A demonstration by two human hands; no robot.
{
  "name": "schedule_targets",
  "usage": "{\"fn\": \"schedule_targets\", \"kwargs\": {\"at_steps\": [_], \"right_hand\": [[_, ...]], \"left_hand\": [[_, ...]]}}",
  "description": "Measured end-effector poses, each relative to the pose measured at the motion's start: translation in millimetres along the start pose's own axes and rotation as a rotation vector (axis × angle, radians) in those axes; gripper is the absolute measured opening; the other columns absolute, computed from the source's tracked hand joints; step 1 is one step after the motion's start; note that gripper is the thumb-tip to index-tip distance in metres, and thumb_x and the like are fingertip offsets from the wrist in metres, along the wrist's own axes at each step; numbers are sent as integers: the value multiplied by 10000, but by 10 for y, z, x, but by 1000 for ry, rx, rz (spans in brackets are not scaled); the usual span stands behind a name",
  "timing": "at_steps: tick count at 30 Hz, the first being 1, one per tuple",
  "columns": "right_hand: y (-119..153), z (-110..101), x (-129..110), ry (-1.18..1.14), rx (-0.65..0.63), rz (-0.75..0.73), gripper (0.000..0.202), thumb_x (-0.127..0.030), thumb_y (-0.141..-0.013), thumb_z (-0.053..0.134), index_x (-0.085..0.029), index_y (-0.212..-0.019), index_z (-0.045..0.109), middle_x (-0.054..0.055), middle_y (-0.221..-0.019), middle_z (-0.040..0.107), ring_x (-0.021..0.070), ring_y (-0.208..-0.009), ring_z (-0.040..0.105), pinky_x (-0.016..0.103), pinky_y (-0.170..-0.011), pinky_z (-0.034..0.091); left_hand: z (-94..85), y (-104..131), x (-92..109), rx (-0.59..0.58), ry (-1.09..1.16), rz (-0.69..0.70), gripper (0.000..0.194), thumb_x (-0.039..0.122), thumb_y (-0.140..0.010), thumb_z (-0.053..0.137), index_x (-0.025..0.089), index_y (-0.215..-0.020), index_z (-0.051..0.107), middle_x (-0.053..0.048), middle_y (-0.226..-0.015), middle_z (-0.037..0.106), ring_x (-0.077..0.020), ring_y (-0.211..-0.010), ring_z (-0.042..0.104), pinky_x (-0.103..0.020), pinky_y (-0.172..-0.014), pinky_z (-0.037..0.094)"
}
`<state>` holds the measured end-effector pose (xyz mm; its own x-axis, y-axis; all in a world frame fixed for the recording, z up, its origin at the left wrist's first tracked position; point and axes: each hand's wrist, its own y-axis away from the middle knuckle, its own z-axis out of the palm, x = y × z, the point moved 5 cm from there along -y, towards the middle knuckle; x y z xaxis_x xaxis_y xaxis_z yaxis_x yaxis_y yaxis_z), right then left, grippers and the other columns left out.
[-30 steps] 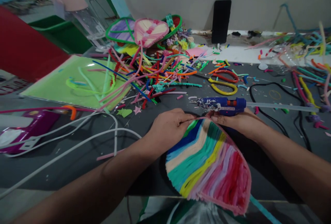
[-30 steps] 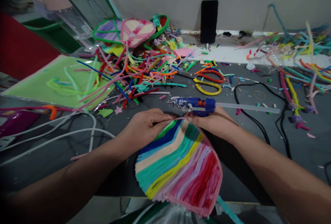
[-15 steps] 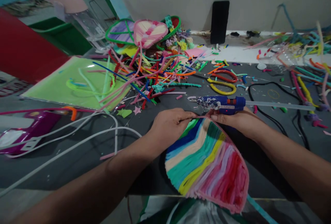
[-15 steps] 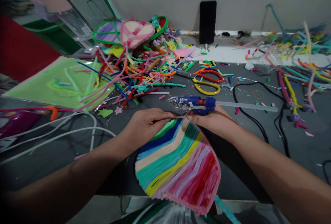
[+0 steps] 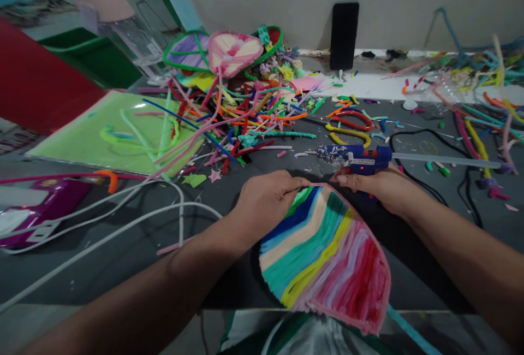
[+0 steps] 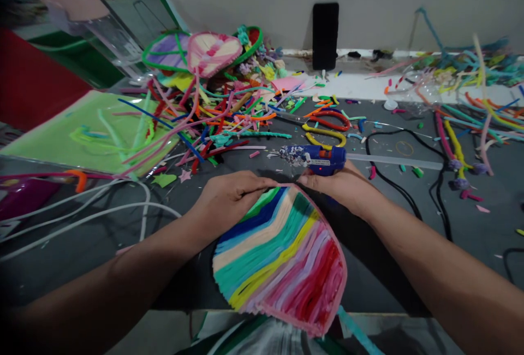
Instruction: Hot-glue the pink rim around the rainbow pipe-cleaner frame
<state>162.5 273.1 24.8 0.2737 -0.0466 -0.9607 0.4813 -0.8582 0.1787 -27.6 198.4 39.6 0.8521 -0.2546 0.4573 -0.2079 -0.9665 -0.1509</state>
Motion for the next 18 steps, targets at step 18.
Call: {"fn": "schedule_targets", "kwargs": {"at_steps": [18], "right_hand": [[20,-416,-91,206,-275,230,278,-405,-702,706,-131,-692,661,53,-670,669,113,-571,578,216,-510,433]], "left_hand": [[28,34,7,-55,-109,31,341,229,-896,434,324,-1138,654,-14,-951,689,-144,-876,634,-227,-762,464]]}}
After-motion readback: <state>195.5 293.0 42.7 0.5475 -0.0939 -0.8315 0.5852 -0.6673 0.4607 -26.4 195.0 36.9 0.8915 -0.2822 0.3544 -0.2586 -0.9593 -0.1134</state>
